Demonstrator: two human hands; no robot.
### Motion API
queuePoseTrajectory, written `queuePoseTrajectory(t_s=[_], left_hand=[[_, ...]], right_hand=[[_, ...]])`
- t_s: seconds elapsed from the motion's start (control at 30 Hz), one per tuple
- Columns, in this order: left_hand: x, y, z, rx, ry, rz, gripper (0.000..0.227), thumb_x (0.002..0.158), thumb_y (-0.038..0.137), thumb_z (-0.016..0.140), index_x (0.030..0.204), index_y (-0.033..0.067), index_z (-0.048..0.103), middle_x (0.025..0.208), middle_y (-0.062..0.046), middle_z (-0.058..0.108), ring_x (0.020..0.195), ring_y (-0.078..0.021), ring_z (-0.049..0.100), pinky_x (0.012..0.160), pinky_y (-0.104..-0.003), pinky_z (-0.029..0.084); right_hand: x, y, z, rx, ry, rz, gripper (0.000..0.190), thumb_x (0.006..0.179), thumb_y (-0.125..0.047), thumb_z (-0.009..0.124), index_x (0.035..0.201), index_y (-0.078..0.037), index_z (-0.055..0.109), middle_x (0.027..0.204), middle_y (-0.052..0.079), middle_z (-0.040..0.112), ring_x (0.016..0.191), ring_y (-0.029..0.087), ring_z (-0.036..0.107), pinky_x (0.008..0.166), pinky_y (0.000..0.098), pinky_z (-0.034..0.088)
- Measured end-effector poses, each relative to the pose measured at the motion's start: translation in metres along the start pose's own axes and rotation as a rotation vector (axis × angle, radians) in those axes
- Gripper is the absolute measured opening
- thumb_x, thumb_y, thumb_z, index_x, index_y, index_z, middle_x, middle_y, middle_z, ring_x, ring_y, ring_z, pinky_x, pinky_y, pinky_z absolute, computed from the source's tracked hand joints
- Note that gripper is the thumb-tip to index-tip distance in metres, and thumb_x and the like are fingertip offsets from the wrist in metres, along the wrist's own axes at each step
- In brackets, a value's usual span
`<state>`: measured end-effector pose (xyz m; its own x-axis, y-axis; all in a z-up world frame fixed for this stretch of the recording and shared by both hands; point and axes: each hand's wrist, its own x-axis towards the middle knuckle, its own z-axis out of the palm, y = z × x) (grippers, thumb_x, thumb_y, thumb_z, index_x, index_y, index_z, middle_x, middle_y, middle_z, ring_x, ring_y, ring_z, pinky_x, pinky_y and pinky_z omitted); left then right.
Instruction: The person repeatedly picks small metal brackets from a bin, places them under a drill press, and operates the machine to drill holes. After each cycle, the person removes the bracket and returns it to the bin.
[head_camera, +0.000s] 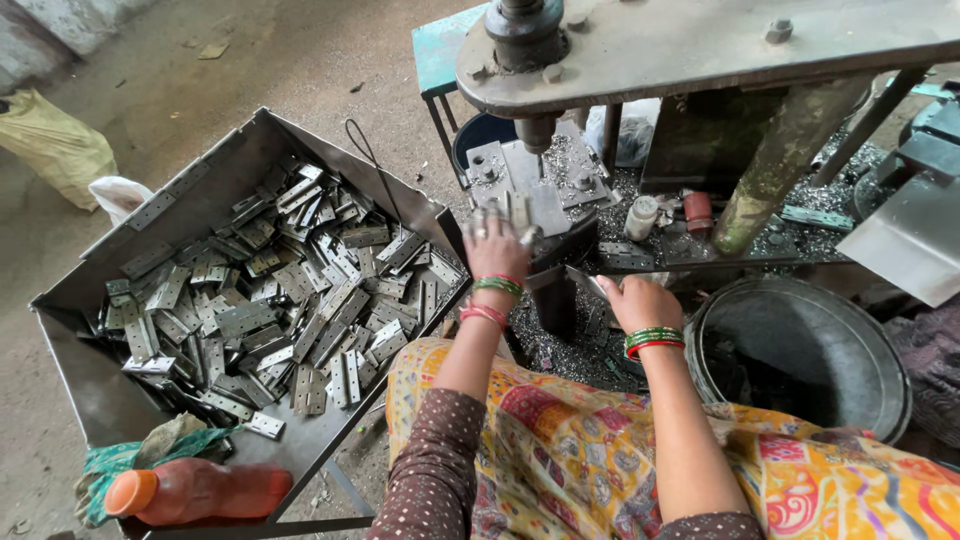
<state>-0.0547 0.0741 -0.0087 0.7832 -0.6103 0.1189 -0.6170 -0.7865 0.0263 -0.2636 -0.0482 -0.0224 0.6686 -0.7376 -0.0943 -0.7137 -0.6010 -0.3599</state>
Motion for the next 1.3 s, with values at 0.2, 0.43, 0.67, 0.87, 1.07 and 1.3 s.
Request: queuePoseTrajectory(t_s=[0.2,0.43,0.67,0.87,1.07,1.3], left_hand=[[-0.002,0.043,0.008,-0.049,0.087,0.145,0.061,0.107,0.045,0.035,0.149,0.0031,0.049,0.152,-0.013,0.048,0.149,-0.0287,0.034,0.126,-0.054,0.018],[0.030,0.044,0.001,-0.070,0.079,0.089,0.056,0.105,0.049,0.037,0.121,0.0071,0.071,0.140,-0.014,0.057,0.141,-0.0303,0.043,0.123,-0.056,0.018],[0.024,0.045,0.011,-0.047,0.112,0.097,0.052,0.106,0.045,0.041,0.121,0.0066,0.072,0.139,-0.013,0.058,0.144,-0.0311,0.042,0.125,-0.057,0.016],[0.032,0.041,0.012,0.000,0.105,0.104,0.048,0.101,0.038,0.042,0.128,0.0079,0.068,0.143,-0.012,0.054,0.146,-0.0313,0.037,0.122,-0.057,0.013],[0.038,0.040,0.010,-0.039,0.033,0.094,0.049,0.102,0.040,0.042,0.130,0.0089,0.066,0.146,-0.011,0.052,0.146,-0.0292,0.037,0.124,-0.057,0.010],[0.035,0.036,0.009,-0.057,0.057,0.140,0.043,0.106,0.035,0.042,0.126,0.0101,0.070,0.152,-0.011,0.050,0.148,-0.0295,0.037,0.125,-0.057,0.009]], right_hand=[[-0.002,-0.001,0.002,-0.022,0.007,-0.011,0.070,0.098,-0.069,0.044,0.085,-0.008,0.075,0.084,0.018,0.075,0.080,0.038,0.073,0.069,0.0493,0.057],[0.001,0.017,0.027,-0.065,-0.154,0.025,0.076,0.091,-0.079,0.049,0.091,-0.006,0.074,0.088,0.021,0.075,0.084,0.039,0.075,0.071,0.0498,0.058],[-0.012,0.032,0.045,-0.080,-0.181,-0.067,0.070,0.086,-0.073,0.058,0.095,-0.007,0.078,0.098,0.020,0.076,0.094,0.041,0.073,0.085,0.0514,0.057],[0.002,0.016,0.023,-0.108,-0.226,-0.044,0.060,0.087,-0.065,0.062,0.099,-0.008,0.075,0.094,0.018,0.077,0.091,0.038,0.075,0.081,0.0510,0.058],[-0.005,0.040,0.061,-0.063,-0.172,-0.105,0.059,0.093,-0.065,0.058,0.099,-0.009,0.076,0.089,0.019,0.077,0.085,0.037,0.075,0.079,0.0483,0.059],[0.012,0.029,0.044,-0.063,-0.291,-0.015,0.062,0.085,-0.066,0.066,0.098,-0.007,0.079,0.093,0.022,0.075,0.088,0.040,0.073,0.081,0.0492,0.057]])
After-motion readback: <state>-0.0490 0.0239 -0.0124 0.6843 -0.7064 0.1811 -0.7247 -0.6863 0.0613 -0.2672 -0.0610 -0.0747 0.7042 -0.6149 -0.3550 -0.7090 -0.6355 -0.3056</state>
